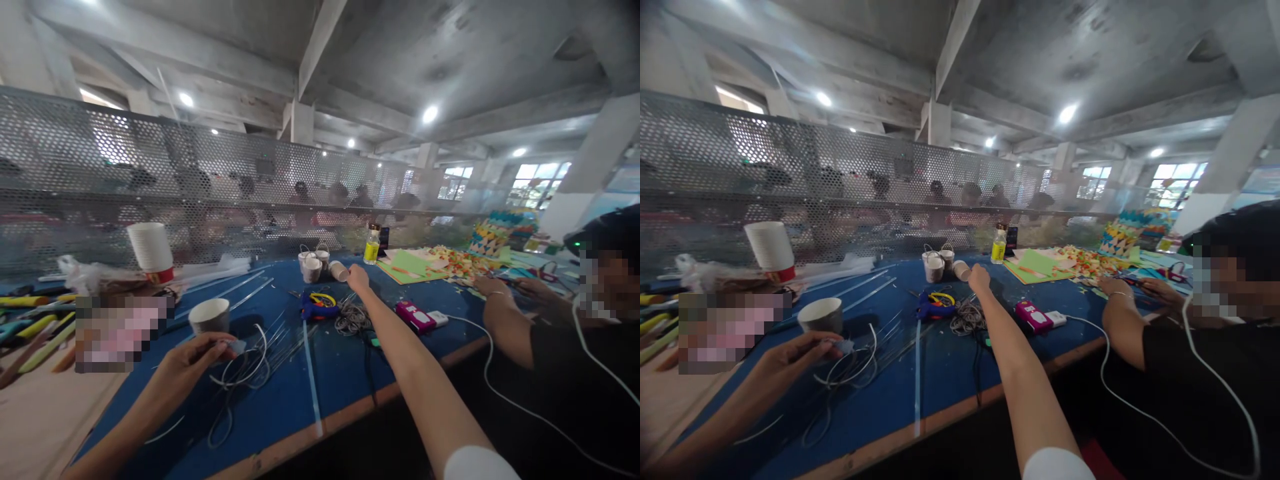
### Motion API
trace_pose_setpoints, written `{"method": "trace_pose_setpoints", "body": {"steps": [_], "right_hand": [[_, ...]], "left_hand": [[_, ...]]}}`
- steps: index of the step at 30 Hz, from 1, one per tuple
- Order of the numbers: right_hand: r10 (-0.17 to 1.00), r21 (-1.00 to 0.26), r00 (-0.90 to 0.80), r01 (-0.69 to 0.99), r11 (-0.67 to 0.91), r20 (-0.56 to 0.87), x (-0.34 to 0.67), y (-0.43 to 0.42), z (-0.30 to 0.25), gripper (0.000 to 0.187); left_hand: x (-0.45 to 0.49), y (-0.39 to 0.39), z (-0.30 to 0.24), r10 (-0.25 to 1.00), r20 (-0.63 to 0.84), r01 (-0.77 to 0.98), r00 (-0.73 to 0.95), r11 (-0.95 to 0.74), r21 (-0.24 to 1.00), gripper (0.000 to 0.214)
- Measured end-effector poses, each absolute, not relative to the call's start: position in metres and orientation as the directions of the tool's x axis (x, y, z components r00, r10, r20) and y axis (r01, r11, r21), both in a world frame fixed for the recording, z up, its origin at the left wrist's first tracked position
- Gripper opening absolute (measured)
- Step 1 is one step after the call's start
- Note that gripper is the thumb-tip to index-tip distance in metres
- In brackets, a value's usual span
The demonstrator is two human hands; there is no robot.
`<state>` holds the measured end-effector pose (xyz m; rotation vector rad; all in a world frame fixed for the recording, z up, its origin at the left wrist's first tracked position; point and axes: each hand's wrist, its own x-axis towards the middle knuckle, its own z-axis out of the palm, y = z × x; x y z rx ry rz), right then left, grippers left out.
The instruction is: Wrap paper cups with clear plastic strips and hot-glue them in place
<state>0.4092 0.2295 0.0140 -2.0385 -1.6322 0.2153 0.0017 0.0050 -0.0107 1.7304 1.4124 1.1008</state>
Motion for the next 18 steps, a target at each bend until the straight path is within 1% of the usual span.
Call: {"method": "trace_pose_setpoints", "body": {"steps": [5, 8, 10, 12, 14, 17, 18], "right_hand": [[0.938, -0.668, 0.316, 0.730, -0.142, 0.145, 0.425, 0.208, 0.029, 0.036], [0.947, -0.799, 0.301, 0.594, -0.096, 0.110, 0.430, 0.193, 0.038, 0.034], [0.961, -0.876, 0.260, 0.480, -0.045, 0.093, 0.425, 0.183, 0.042, 0.035], [0.976, -0.935, 0.196, 0.354, 0.014, 0.089, 0.413, 0.172, 0.044, 0.036], [0.989, -0.972, 0.114, 0.224, 0.068, 0.095, 0.393, 0.160, 0.045, 0.035], [0.992, -0.992, -0.051, 0.034, 0.120, 0.118, 0.355, 0.139, 0.046, 0.026], [0.986, -0.992, -0.108, -0.025, 0.126, 0.128, 0.342, 0.132, 0.046, 0.026]], "left_hand": [[0.001, 0.005, -0.014, 0.959, 0.267, 0.550, 0.094, -0.274, 0.789, 0.041], [0.004, 0.004, -0.012, 0.914, 0.388, 0.629, 0.121, -0.373, 0.682, 0.039], [0.006, 0.003, -0.009, 0.860, 0.485, 0.675, 0.160, -0.454, 0.582, 0.035], [0.008, 0.000, -0.005, 0.819, 0.546, 0.699, 0.175, -0.494, 0.517, 0.033], [0.010, -0.003, -0.001, 0.807, 0.575, 0.703, 0.134, -0.487, 0.519, 0.033], [0.018, -0.006, 0.008, 0.808, 0.588, 0.628, 0.040, -0.478, 0.614, 0.034], [0.022, -0.007, 0.014, 0.813, 0.582, 0.588, 0.011, -0.476, 0.654, 0.034]]}}
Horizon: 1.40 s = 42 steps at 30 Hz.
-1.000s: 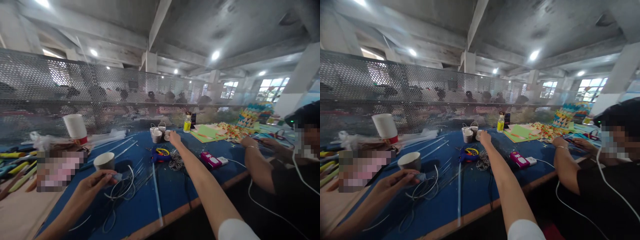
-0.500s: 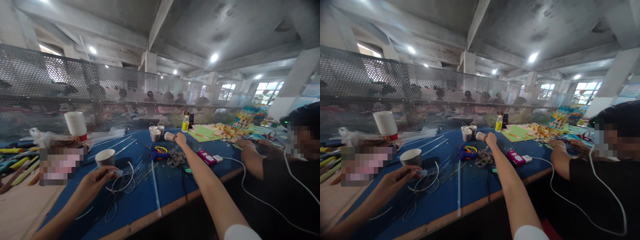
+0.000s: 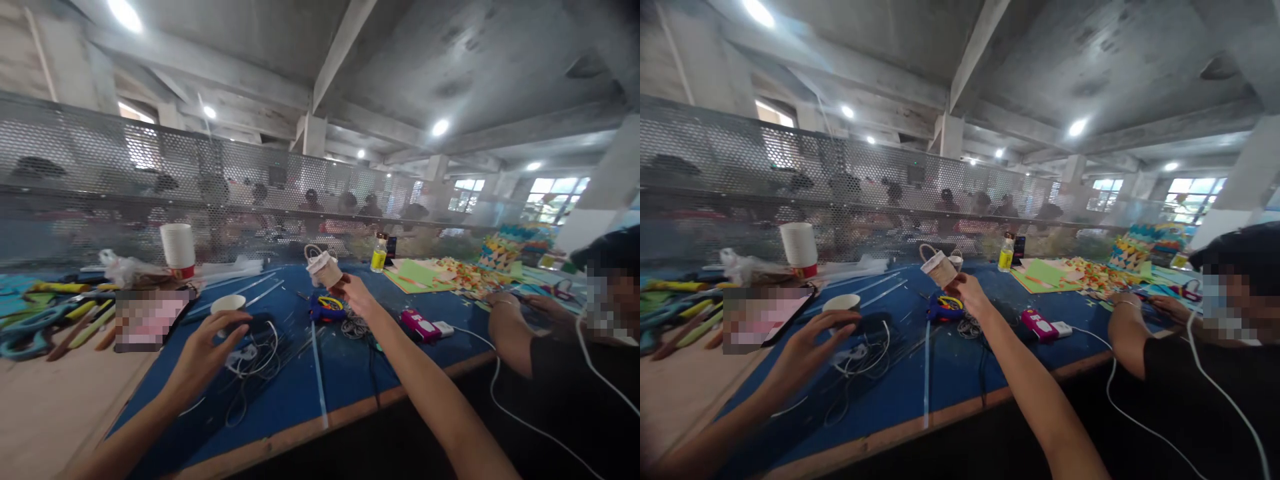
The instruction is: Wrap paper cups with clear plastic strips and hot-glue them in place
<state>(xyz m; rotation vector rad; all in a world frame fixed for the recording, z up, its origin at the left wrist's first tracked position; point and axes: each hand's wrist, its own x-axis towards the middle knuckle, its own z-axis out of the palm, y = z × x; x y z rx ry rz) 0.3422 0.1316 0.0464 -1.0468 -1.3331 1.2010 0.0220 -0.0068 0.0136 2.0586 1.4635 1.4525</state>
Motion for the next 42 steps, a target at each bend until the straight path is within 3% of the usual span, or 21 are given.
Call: {"method": "trace_pose_setpoints", "body": {"steps": [7, 21, 26, 32, 38, 42], "right_hand": [[0.916, -0.966, -0.373, -0.252, 0.055, 0.149, 0.275, 0.091, 0.047, 0.040], [0.893, -0.967, -0.444, -0.253, -0.037, 0.081, 0.270, 0.086, 0.026, 0.039], [0.875, -0.967, -0.462, -0.253, 0.024, 0.143, 0.273, 0.083, 0.029, 0.035], [0.784, -0.948, -0.561, -0.298, 0.107, 0.265, 0.276, 0.077, 0.030, 0.055], [0.772, -0.922, -0.558, -0.377, 0.090, 0.304, 0.280, 0.067, 0.040, 0.059], [0.806, -0.929, -0.510, -0.348, 0.125, 0.299, 0.280, 0.065, 0.042, 0.051]], "left_hand": [[0.065, -0.004, 0.061, 0.831, 0.549, 0.270, -0.095, -0.509, 0.817, 0.040], [0.064, 0.018, 0.046, 0.900, 0.404, 0.097, -0.162, -0.393, 0.914, 0.031], [0.063, 0.019, 0.042, 0.840, 0.523, 0.130, -0.146, -0.507, 0.852, 0.022], [0.067, 0.018, 0.039, 0.778, 0.614, 0.160, -0.135, -0.595, 0.788, 0.015], [0.066, 0.014, 0.038, 0.643, 0.763, 0.415, -0.063, -0.678, 0.606, 0.007], [0.065, 0.011, 0.036, 0.581, 0.814, 0.508, 0.023, -0.708, 0.491, 0.001]]}}
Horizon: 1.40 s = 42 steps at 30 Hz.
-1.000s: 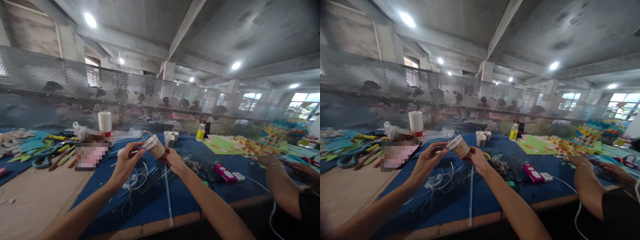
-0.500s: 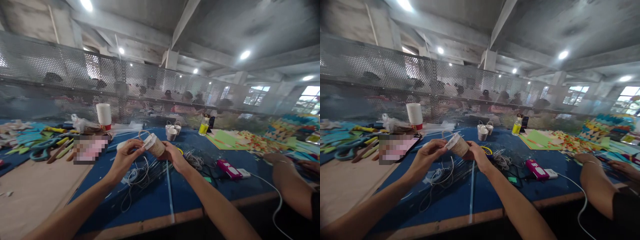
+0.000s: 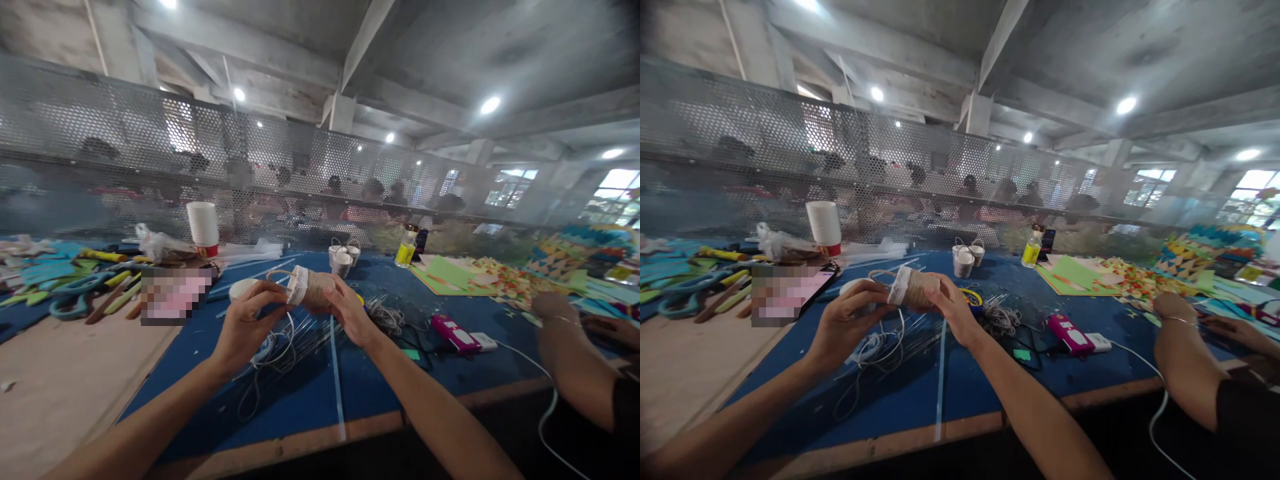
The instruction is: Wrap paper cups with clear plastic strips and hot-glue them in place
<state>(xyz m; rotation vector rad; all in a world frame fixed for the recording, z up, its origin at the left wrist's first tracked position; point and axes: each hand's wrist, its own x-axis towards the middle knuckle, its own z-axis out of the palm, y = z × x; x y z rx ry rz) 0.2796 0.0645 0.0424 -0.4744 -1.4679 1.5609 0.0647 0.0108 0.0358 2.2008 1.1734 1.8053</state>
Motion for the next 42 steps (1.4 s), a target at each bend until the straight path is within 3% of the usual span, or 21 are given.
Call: {"method": "trace_pose_setpoints", "body": {"steps": [5, 18, 42], "right_hand": [[0.797, -0.924, -0.533, -0.373, 0.079, 0.283, 0.2788, 0.0653, 0.0426, 0.044], [0.774, -0.920, -0.559, -0.385, 0.074, 0.297, 0.2819, 0.0675, 0.0421, 0.049], [0.767, -0.906, -0.518, -0.377, 0.194, 0.380, 0.2853, 0.0672, 0.0436, 0.045]], "left_hand": [[0.0658, 0.0078, 0.0348, 0.539, 0.842, 0.529, 0.041, -0.726, 0.439, 0.002], [0.0672, 0.0050, 0.0324, 0.430, 0.897, 0.551, 0.103, -0.775, 0.308, 0.011], [0.0683, 0.0021, 0.0314, 0.372, 0.921, 0.546, 0.117, -0.798, 0.253, 0.018]]}}
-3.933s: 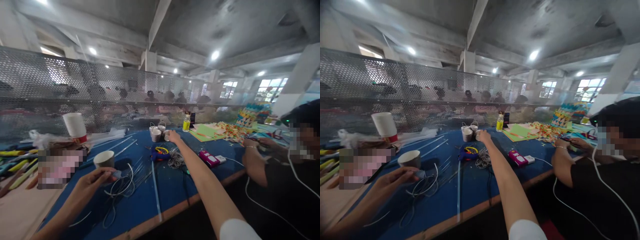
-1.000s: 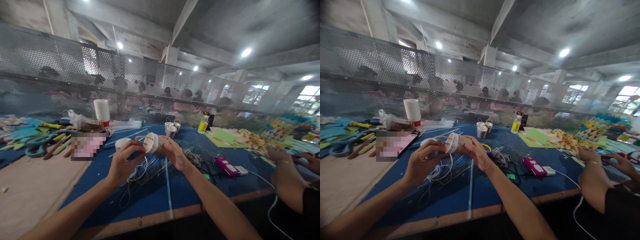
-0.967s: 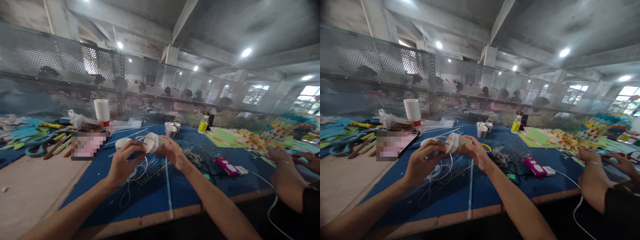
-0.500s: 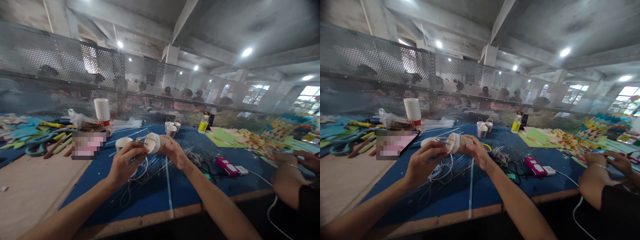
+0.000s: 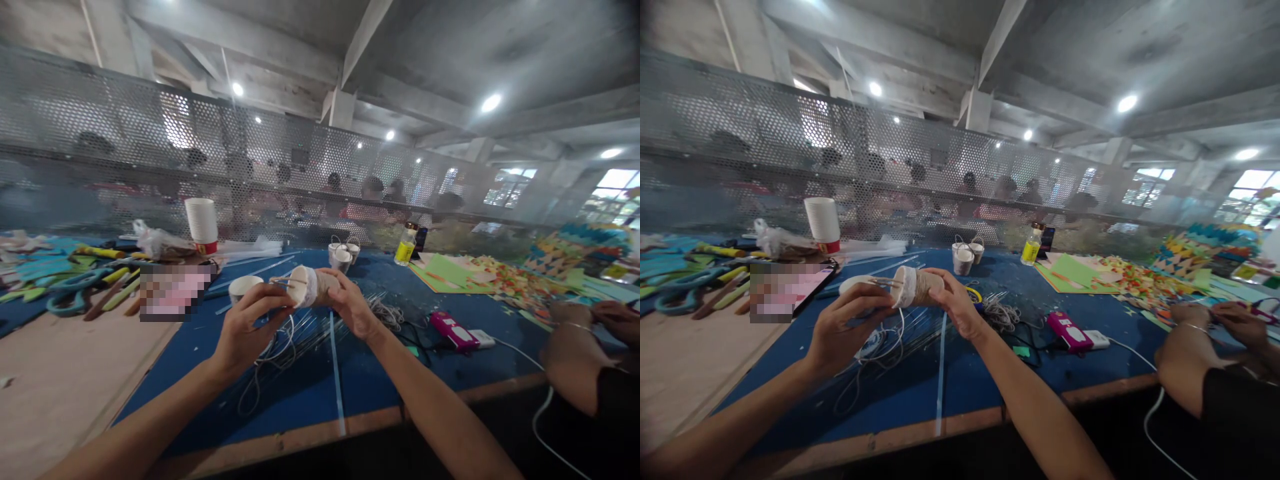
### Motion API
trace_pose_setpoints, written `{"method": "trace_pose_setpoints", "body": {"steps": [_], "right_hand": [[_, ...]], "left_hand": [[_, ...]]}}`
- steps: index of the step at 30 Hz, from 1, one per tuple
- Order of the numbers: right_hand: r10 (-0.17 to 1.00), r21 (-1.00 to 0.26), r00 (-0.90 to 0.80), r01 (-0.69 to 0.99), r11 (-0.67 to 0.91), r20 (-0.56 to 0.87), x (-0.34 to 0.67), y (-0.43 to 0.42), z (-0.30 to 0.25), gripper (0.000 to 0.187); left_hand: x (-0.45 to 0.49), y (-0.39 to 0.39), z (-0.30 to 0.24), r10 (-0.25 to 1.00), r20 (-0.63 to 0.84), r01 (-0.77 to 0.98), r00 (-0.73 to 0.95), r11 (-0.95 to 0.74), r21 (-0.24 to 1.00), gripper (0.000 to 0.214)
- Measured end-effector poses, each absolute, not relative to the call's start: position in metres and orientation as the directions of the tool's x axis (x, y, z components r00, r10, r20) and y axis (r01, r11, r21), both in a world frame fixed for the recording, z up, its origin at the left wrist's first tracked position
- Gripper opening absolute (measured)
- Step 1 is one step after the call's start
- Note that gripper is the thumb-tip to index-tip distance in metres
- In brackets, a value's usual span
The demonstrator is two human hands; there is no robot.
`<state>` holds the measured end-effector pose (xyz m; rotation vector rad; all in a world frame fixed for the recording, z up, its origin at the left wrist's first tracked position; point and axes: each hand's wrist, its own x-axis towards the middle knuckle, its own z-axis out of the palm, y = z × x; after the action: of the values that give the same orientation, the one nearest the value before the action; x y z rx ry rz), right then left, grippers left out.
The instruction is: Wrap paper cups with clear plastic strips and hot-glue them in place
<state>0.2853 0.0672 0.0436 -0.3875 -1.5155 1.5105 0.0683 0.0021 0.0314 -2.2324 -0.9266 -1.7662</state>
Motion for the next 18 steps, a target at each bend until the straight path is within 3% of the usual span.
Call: {"method": "trace_pose_setpoints", "body": {"steps": [18], "right_hand": [[0.733, -0.881, -0.493, -0.315, 0.352, 0.469, 0.2881, 0.0707, 0.0418, 0.046]], "left_hand": [[0.0703, 0.0018, 0.0307, 0.370, 0.919, 0.554, 0.135, -0.797, 0.240, 0.018]]}}
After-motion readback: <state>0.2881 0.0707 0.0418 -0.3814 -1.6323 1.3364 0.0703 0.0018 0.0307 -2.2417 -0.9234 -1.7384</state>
